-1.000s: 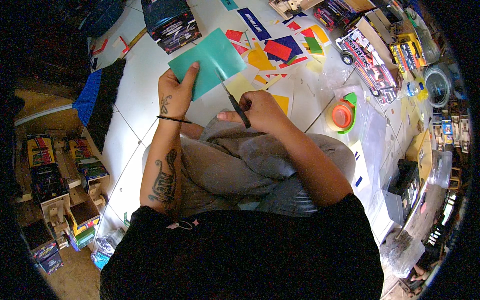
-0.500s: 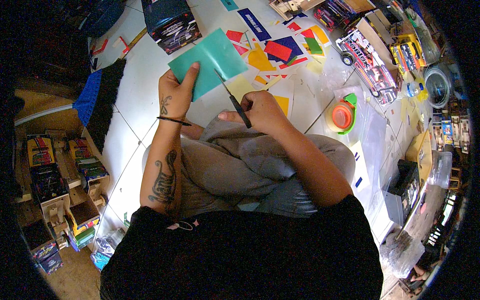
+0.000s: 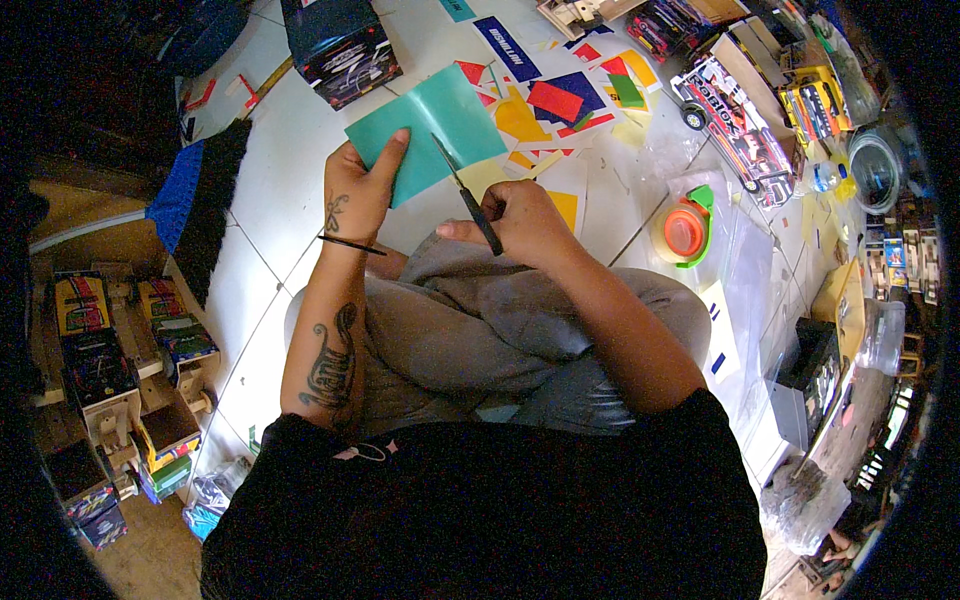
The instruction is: The person sits on the floor and uses scissors to cut a green sheet of paper into smaller pieces. They then place a black box into a clear plastic bag and seal it with tape.
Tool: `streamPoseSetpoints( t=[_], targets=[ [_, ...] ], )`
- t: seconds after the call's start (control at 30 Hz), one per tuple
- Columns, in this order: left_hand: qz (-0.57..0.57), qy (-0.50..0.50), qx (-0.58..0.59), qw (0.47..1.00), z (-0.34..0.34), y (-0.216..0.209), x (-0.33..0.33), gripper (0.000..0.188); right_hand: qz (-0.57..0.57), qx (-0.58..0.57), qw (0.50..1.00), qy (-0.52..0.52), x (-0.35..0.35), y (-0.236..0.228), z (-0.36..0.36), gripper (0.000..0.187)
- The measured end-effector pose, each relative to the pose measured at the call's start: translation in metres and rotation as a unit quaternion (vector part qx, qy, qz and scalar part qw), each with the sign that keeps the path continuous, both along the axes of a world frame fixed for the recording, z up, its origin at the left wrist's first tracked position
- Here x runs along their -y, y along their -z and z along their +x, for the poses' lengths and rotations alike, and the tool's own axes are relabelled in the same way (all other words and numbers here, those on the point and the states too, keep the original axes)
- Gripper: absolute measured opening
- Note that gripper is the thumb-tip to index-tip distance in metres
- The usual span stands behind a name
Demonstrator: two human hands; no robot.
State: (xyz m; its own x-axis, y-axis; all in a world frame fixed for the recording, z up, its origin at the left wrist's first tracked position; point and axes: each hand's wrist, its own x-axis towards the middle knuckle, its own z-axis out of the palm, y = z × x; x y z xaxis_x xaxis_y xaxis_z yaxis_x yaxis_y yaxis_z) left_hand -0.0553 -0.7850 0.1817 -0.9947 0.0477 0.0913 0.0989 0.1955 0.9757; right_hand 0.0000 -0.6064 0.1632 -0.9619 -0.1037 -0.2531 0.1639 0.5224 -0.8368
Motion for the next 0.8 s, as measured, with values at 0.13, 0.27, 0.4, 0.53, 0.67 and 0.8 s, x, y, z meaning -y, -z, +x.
streamPoseSetpoints(
  t=[0.13,0.27,0.4,0.53,0.67,0.8],
  targets=[
    [0.016,0.0,-0.008,1.0,-0.0008,0.0006,-0.0002,0.03,-0.005,-0.002,1.0,0.005,-0.0003,0.0008,0.0003,0.061],
    [-0.002,0.032,0.036,0.999,0.0009,-0.0006,-0.0003,0.025,-0.022,0.001,1.0,0.016,0.0,0.0025,-0.0008,0.059],
    [-0.001,0.037,0.041,0.998,0.0034,-0.0006,-0.0031,0.026,-0.019,0.013,1.0,0.02,0.0003,0.0029,-0.0021,0.058],
    [-0.002,0.037,0.051,0.998,0.0034,-0.0006,-0.0037,0.025,-0.024,-0.003,0.999,0.024,0.001,0.0013,-0.0009,0.058],
    [0.02,0.042,0.044,0.998,0.0038,-0.0026,-0.0035,0.024,-0.031,-0.025,0.999,0.026,0.0006,0.0003,0.0005,0.05],
    [0.016,0.047,0.055,0.997,0.0065,-0.006,-0.0045,0.023,0.0,-0.007,1.0,0.018,0.0,0.0032,-0.0008,0.045]
  ],
)
